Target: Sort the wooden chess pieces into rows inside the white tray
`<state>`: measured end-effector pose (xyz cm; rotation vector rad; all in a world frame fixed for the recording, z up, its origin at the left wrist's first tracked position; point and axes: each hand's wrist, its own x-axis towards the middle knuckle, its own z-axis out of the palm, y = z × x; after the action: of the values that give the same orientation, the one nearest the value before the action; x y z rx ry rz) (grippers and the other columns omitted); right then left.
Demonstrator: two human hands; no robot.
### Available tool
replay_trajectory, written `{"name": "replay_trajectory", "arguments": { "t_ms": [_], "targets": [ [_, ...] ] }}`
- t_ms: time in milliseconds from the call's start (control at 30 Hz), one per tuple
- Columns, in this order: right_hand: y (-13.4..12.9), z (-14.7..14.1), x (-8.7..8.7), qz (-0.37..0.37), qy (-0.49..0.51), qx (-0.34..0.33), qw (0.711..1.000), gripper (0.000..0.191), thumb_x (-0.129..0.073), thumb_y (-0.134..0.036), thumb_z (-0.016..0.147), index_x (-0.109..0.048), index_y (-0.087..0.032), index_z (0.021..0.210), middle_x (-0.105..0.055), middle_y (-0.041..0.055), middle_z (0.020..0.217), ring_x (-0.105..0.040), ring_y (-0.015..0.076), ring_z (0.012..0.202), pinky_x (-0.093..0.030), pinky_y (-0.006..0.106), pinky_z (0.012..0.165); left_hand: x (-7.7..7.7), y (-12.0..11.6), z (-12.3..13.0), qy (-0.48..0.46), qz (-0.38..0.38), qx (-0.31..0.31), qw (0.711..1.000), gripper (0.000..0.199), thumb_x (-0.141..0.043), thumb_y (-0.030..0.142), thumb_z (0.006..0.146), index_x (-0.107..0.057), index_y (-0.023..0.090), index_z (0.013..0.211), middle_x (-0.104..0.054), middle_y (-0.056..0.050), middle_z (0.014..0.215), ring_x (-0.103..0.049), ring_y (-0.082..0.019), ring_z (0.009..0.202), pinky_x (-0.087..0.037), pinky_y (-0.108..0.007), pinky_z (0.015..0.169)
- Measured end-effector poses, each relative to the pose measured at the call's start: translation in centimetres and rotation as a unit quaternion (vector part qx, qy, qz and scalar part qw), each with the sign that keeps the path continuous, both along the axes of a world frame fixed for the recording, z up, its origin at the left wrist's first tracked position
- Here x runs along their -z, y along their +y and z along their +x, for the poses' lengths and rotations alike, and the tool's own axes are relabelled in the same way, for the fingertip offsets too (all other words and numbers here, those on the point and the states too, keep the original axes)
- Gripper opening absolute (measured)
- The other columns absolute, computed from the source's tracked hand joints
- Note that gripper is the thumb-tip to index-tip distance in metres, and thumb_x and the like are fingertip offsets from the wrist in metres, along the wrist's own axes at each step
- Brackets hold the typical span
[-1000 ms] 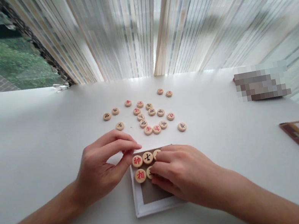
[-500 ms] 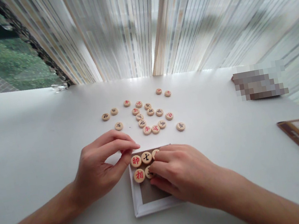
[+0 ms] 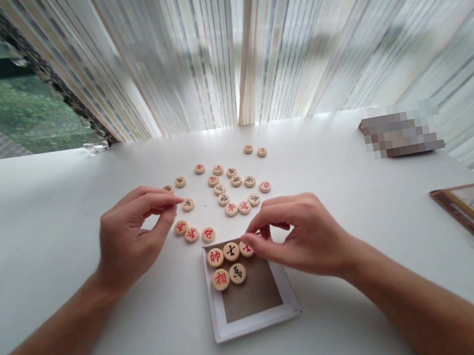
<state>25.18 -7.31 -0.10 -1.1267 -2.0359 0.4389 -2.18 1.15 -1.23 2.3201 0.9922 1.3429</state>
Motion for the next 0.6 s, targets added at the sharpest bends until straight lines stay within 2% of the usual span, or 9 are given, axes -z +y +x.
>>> {"name": "replay_trajectory", "arguments": {
  "t_ms": [100,200,300,600],
  "targets": [
    [0.8,0.9,0.4,0.005,0.065,0.119,0.991,0.026,-0.073,-0.027,0.096,-0.075,-0.018,0.072,-0.067,0.0010,0.060,-0.051,0.0126,0.054,-0.038,0.027,0.051,0.4,1.1,-0.5,-0.025,-0.027,-0.029,0.999,0.017,-0.068,0.008,0.091,-0.082,0.016,0.096,-0.077,-0.004,0.096,-0.073,-0.015,0.081,-0.060,-0.024,0.073],
    [1.6,1.7,1.0,-0.019,0.144,0.193,0.970,0.026,-0.072,-0.033,0.095,-0.079,-0.019,0.074,-0.071,0.0033,0.062,-0.059,0.0157,0.057,-0.041,0.027,0.052,0.8,1.5,-0.7,-0.029,-0.041,-0.035,0.998,0.016,-0.069,0.011,0.091,-0.082,0.016,0.097,-0.078,-0.004,0.096,-0.073,-0.015,0.081,-0.061,-0.025,0.074],
    [2.2,2.2,1.5,-0.039,0.181,0.214,0.959,0.027,-0.073,-0.037,0.092,-0.080,-0.019,0.073,-0.073,0.0041,0.062,-0.061,0.0167,0.057,-0.043,0.027,0.052,1.0,1.4,-0.6,-0.019,-0.049,-0.035,0.998,0.016,-0.068,0.012,0.092,-0.082,0.017,0.098,-0.079,-0.004,0.096,-0.074,-0.015,0.081,-0.061,-0.026,0.076],
    [2.5,2.1,1.8,-0.043,0.152,0.232,0.960,0.029,-0.072,-0.038,0.090,-0.082,-0.018,0.074,-0.073,0.0052,0.061,-0.057,0.0157,0.052,-0.038,0.026,0.047,0.8,1.2,-0.2,0.007,-0.069,-0.032,0.997,0.015,-0.068,0.015,0.091,-0.081,0.016,0.097,-0.080,-0.005,0.093,-0.074,-0.016,0.079,-0.061,-0.028,0.077]
  ]
}}
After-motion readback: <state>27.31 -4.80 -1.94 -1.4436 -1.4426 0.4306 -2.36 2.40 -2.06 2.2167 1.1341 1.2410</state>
